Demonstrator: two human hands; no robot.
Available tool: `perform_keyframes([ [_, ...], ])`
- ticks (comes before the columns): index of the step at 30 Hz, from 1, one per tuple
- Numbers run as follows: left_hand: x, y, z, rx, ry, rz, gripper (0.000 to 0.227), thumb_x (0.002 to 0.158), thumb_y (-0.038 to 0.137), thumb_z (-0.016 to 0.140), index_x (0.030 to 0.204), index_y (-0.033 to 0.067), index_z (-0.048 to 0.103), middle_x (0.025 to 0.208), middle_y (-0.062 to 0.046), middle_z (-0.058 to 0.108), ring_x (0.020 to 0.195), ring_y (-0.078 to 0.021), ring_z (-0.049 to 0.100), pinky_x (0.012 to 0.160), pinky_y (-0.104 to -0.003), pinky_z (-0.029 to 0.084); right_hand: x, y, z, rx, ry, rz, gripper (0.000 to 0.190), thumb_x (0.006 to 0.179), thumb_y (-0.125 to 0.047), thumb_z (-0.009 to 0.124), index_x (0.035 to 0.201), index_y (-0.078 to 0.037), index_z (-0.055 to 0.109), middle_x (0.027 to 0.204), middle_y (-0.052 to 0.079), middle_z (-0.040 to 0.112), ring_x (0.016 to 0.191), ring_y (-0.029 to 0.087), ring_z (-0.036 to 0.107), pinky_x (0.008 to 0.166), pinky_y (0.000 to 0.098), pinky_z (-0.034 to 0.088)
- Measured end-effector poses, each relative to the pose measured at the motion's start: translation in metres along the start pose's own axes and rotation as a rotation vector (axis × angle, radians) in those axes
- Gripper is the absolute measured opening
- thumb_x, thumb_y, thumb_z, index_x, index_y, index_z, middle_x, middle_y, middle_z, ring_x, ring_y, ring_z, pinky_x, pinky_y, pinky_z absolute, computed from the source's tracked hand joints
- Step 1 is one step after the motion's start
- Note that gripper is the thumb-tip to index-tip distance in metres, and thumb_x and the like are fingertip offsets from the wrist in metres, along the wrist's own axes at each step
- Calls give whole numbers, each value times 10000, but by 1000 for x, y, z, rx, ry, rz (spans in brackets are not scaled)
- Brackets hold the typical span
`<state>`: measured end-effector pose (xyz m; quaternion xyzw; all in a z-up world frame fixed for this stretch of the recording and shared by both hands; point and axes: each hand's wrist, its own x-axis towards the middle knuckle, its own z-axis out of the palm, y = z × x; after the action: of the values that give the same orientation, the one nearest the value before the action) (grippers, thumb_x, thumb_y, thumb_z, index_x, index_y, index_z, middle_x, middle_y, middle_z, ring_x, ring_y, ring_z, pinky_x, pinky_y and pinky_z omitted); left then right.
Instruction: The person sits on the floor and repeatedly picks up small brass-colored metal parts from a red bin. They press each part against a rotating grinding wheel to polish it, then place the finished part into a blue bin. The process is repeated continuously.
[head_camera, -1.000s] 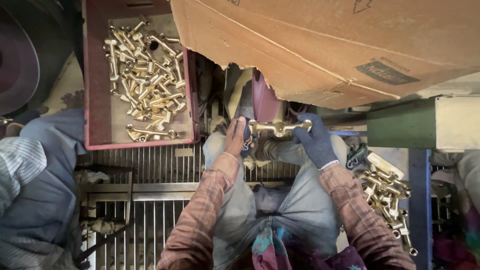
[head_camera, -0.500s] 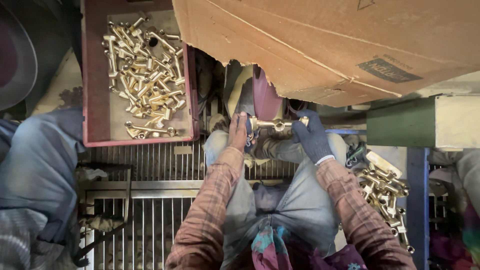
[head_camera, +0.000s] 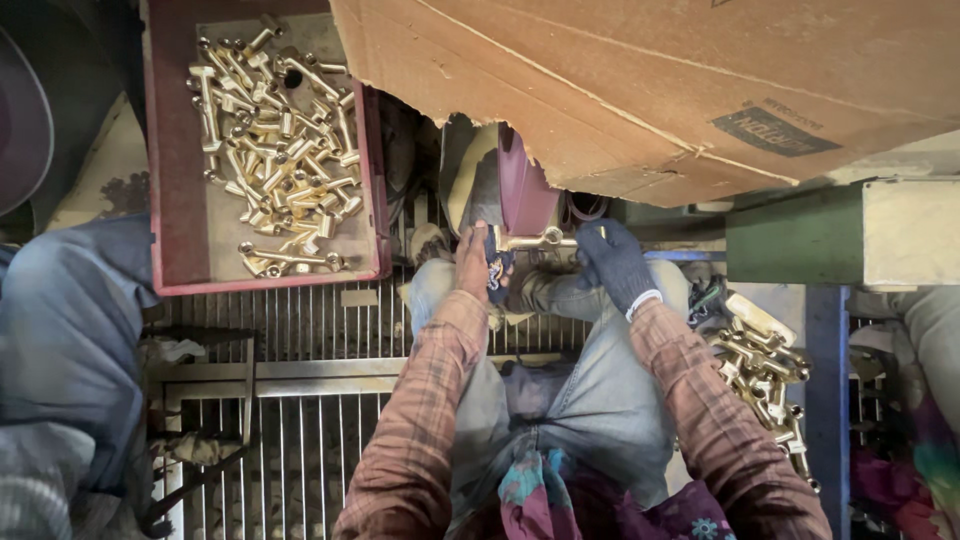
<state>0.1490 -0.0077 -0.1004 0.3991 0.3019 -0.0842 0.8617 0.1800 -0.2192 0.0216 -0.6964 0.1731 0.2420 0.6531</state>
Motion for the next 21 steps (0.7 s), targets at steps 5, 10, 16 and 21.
perform_keyframes([
  [5, 10, -10, -4, -73, -30, -41, 315, 1017, 450, 549, 1055, 141, 504, 700, -131, 616, 457, -246, 583, 334, -341, 392, 1, -5, 1, 4, -31, 47, 205, 929, -235, 619, 946, -37, 568, 680, 34, 520, 459, 127, 461, 489, 344, 529],
  [10, 18, -24, -12, -135, -90, -96, 292, 1027, 459, 498, 1055, 169, 513, 708, -112, 608, 487, -236, 583, 353, -330, 403, 3, -7, 0, -6, -34, 97, 265, 912, -290, 632, 884, -44, 538, 669, 24, 489, 448, 128, 435, 497, 356, 537],
  [16, 30, -37, -22, -178, -137, -169, 389, 1064, 489, 464, 1018, 114, 556, 721, -109, 615, 513, -228, 600, 374, -325, 432, 15, -5, -4, -65, 17, 210, 308, 904, -325, 646, 924, -22, 596, 655, 14, 507, 431, 140, 421, 492, 374, 497],
  [21, 32, -39, -21, -174, -104, -192, 425, 1068, 493, 458, 1018, 83, 556, 729, -124, 631, 507, -232, 609, 368, -333, 443, 27, 3, -11, -124, -92, 209, 291, 883, -325, 596, 908, -36, 622, 585, 27, 489, 403, 141, 426, 485, 380, 551],
])
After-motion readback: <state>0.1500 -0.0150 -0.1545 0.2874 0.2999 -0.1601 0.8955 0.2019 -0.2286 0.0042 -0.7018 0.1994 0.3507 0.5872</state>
